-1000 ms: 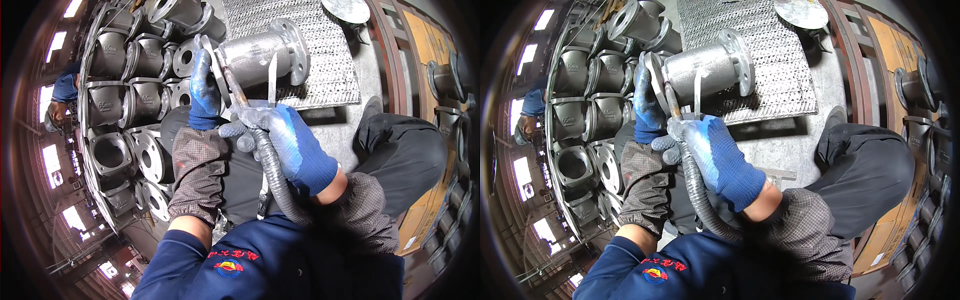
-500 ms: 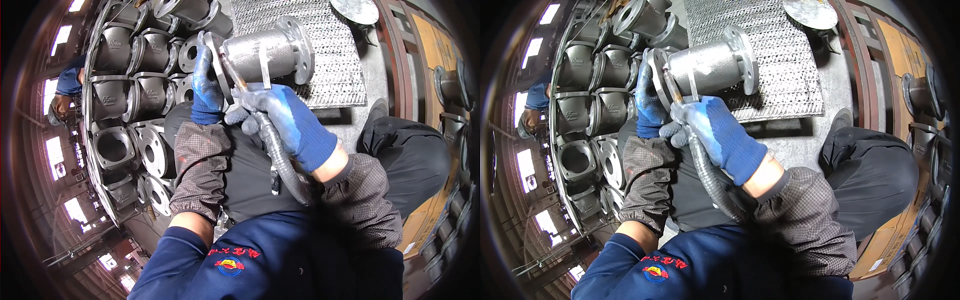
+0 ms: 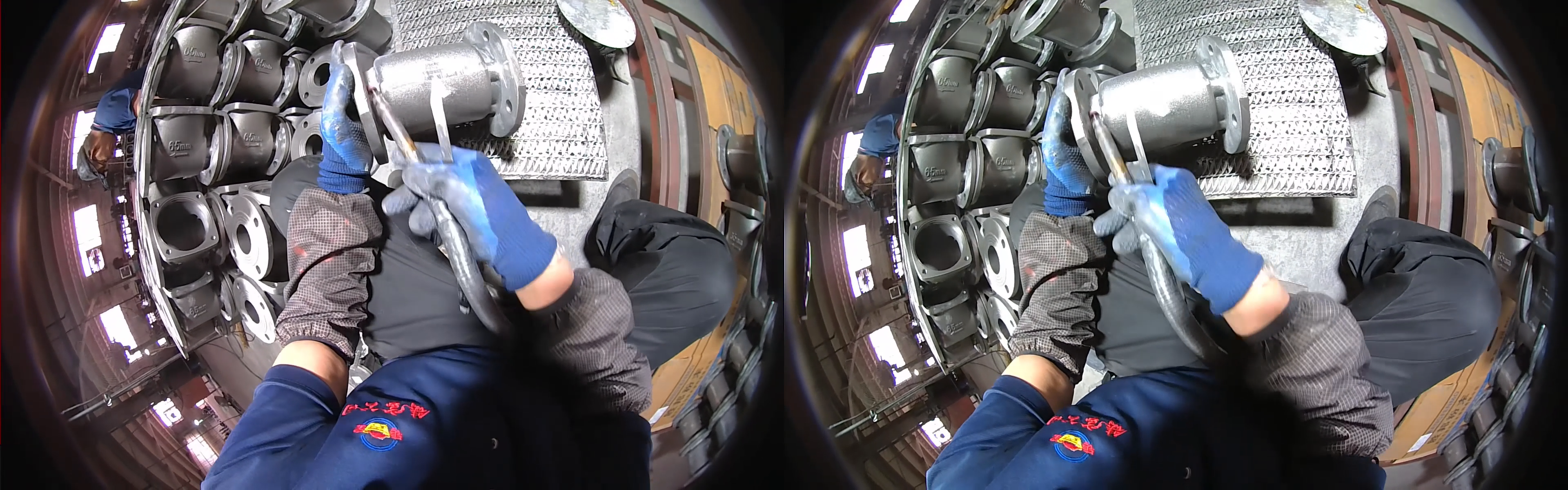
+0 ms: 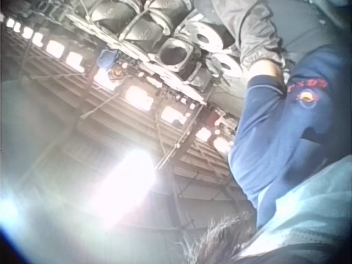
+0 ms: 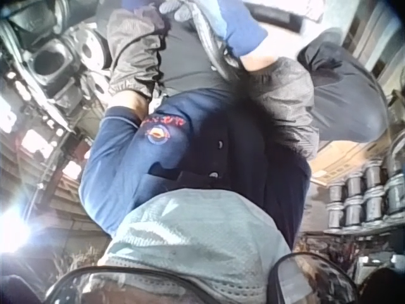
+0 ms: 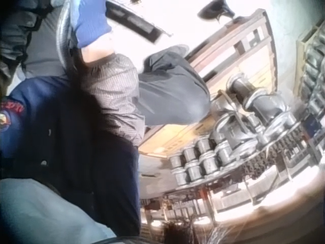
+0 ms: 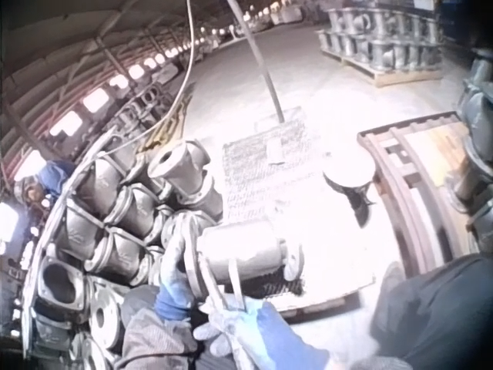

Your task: The person handles several metal castings, picking them up to pick at and scrape the interior and exterior edges with a small metal tool.

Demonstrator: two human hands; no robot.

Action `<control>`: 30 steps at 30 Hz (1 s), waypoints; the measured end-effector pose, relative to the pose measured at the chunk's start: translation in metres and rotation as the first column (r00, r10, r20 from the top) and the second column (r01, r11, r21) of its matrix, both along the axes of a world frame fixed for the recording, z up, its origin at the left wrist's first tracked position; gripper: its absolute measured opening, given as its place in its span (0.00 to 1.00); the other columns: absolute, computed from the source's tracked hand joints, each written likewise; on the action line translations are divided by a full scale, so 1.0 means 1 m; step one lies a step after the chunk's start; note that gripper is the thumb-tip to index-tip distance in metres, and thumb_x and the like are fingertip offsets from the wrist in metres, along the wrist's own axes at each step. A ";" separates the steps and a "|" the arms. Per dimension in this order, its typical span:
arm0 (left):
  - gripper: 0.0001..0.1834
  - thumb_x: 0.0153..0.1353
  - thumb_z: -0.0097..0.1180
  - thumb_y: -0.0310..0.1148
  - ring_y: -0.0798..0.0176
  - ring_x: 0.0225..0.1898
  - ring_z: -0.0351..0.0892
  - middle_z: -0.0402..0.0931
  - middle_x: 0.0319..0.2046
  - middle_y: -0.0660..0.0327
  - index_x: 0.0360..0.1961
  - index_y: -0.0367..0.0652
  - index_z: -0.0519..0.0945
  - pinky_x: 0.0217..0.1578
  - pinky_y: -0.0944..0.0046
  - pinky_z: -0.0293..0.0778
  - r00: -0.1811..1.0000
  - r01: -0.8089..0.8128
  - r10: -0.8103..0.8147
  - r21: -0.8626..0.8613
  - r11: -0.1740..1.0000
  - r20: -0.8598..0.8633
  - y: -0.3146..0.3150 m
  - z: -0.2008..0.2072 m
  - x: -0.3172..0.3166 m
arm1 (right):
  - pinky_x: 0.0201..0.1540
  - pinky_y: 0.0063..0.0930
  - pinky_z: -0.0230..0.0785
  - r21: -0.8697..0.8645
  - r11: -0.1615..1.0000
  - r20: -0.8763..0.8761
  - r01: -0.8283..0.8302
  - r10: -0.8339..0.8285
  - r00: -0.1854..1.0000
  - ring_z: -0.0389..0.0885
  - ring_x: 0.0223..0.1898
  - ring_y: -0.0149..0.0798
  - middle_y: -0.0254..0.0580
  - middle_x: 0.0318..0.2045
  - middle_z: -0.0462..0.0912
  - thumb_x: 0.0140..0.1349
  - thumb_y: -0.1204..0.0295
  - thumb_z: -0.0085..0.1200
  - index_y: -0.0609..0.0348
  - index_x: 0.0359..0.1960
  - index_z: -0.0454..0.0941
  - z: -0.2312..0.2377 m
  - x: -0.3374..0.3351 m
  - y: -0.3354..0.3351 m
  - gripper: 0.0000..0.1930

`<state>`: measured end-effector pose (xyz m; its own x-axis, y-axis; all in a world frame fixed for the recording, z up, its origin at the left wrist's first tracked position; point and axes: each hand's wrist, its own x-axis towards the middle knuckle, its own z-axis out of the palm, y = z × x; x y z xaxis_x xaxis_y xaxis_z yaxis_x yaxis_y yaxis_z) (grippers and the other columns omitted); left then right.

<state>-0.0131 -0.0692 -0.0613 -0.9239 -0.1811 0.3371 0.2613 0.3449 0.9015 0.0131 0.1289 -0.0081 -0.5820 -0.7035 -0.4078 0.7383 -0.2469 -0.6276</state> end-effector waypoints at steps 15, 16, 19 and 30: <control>0.24 0.68 0.36 0.43 0.60 0.52 0.72 0.71 0.51 0.54 0.58 0.38 0.66 0.55 0.60 0.67 0.984 -0.140 0.053 0.545 0.827 0.172 0.014 0.017 -0.001 | 0.22 0.16 0.65 0.065 0.998 0.143 0.028 -0.037 0.989 0.73 0.18 0.25 0.46 0.28 0.82 0.63 0.67 0.47 0.68 0.52 0.70 0.004 0.031 -0.006 0.19; 0.24 0.68 0.36 0.43 0.60 0.52 0.72 0.71 0.51 0.54 0.58 0.38 0.66 0.55 0.60 0.67 0.984 -0.141 0.055 0.544 0.827 0.171 0.012 0.014 0.000 | 0.20 0.16 0.63 -0.025 0.995 0.214 0.099 -0.091 0.973 0.72 0.17 0.24 0.44 0.27 0.82 0.63 0.66 0.47 0.67 0.51 0.70 0.000 0.033 -0.013 0.19; 0.23 0.69 0.33 0.39 0.60 0.53 0.71 0.69 0.53 0.53 0.57 0.34 0.66 0.57 0.61 0.66 0.994 -0.086 0.091 0.083 0.993 -0.067 0.004 0.000 0.000 | 0.17 0.14 0.59 -0.033 0.983 -0.053 0.182 -0.184 0.981 0.70 0.17 0.24 0.44 0.28 0.82 0.64 0.66 0.46 0.68 0.49 0.72 -0.008 0.031 -0.030 0.18; 0.24 0.69 0.33 0.39 0.58 0.58 0.66 0.64 0.58 0.51 0.59 0.32 0.63 0.60 0.60 0.62 0.999 -0.037 0.037 -0.009 0.999 -0.011 -0.006 -0.006 0.002 | 0.18 0.14 0.59 0.043 0.999 -0.043 0.010 -0.008 0.999 0.70 0.18 0.21 0.41 0.29 0.82 0.64 0.62 0.45 0.68 0.49 0.72 0.009 0.016 -0.004 0.21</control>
<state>-0.0116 -0.0750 -0.0668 -0.9130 -0.2121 0.3484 0.2575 0.3628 0.8956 0.0287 0.1246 0.0004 -0.6061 -0.6800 -0.4125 0.7082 -0.2254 -0.6691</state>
